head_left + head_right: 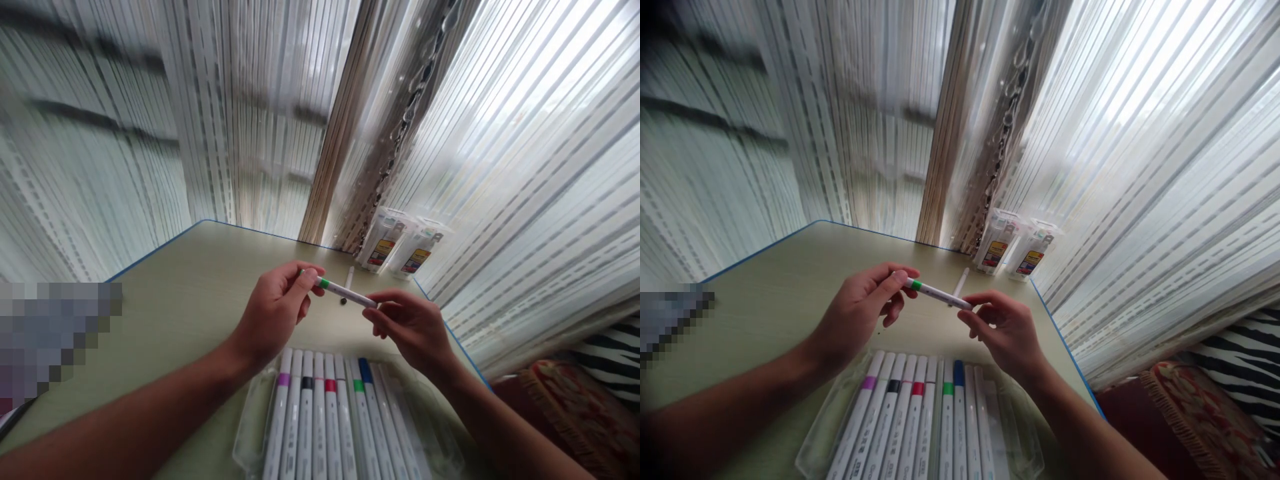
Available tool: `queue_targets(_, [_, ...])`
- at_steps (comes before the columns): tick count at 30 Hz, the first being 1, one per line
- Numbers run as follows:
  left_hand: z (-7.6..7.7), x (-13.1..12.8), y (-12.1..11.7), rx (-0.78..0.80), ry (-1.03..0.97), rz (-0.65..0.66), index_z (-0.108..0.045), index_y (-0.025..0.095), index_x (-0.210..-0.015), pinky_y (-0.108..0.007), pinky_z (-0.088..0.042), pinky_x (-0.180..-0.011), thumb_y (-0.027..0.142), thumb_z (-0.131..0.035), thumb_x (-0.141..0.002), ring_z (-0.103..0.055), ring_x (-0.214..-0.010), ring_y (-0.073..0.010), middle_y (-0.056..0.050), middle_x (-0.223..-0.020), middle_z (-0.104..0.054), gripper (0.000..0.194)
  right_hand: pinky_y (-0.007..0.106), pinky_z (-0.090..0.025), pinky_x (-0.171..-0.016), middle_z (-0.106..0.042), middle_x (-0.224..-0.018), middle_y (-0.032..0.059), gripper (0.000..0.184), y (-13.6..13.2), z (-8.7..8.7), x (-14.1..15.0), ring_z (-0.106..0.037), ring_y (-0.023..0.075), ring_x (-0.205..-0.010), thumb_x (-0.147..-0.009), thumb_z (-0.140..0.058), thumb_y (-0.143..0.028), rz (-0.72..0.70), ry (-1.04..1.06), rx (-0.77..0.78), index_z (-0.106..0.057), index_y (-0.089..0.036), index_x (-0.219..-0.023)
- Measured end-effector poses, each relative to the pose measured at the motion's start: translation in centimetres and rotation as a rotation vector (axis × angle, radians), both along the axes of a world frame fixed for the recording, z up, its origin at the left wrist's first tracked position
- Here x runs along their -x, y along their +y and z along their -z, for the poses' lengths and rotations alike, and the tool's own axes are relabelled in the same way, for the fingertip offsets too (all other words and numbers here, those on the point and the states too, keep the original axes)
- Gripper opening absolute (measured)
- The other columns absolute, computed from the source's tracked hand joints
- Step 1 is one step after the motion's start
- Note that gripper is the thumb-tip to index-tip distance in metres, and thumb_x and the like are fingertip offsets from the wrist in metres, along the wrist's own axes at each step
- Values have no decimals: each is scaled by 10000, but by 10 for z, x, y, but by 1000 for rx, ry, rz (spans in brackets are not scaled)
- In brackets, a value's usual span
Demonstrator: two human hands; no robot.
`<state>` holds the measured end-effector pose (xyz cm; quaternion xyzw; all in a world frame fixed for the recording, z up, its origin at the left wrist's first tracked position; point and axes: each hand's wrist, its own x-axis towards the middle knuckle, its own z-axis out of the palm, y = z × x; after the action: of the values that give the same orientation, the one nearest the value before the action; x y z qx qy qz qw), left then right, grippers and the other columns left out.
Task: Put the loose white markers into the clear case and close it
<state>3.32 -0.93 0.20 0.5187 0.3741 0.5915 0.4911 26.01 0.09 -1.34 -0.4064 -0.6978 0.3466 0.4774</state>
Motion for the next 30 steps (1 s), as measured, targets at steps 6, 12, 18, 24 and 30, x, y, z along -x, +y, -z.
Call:
queue_targets(6, [0,1,1,80,40,-19,-639,118,-1004,-213,-347,-426,327,-527,-908,-477,-504,-95,-25,-720,-615,255,181,-475,-448,-639,-585,-36,172,-8,-2,5,-587,83,-477,-787,-811,-226,-12,84,-49,-729,-196,-935])
queue_targets(12, [3,1,3,133,67,-15,-642,133,-997,-205,-334,-417,357,-546,-892,-450,-469,-92,15,-629,-542,265,163,-500,-442,-663,-598,-31,160,-13,-6,10,-598,72,-463,-785,-808,-201,-43,122,-59,-727,-181,-921])
queue_targets(18, [3,2,2,181,64,-38,-643,133,-984,-196,-333,-422,365,-564,-877,-403,-450,-93,50,-527,-438,267,184,-554,-437,-722,-709,11,181,-22,-14,16,-641,89,-466,-809,-774,-196,-107,175,-78,-748,-151,-983])
queue_targets(24, [3,1,1,203,90,-52,-645,135,-954,-162,-235,-411,399,-608,-869,-300,-444,-58,93,-547,-305,280,193,-558,-455,-750,-765,26,185,-29,-20,19,-682,106,-485,-833,-750,-210,-169,159,-170,-757,-150,-1008])
queue_targets(30, [3,-1,0,213,152,-80,-642,139,-958,-155,-208,-416,441,-636,-864,-260,-434,-35,106,-574,-270,316,185,-520,-496,-741,-731,15,124,-32,-25,20,-636,80,-492,-827,-755,-178,-143,108,-310,-760,-135,-943])
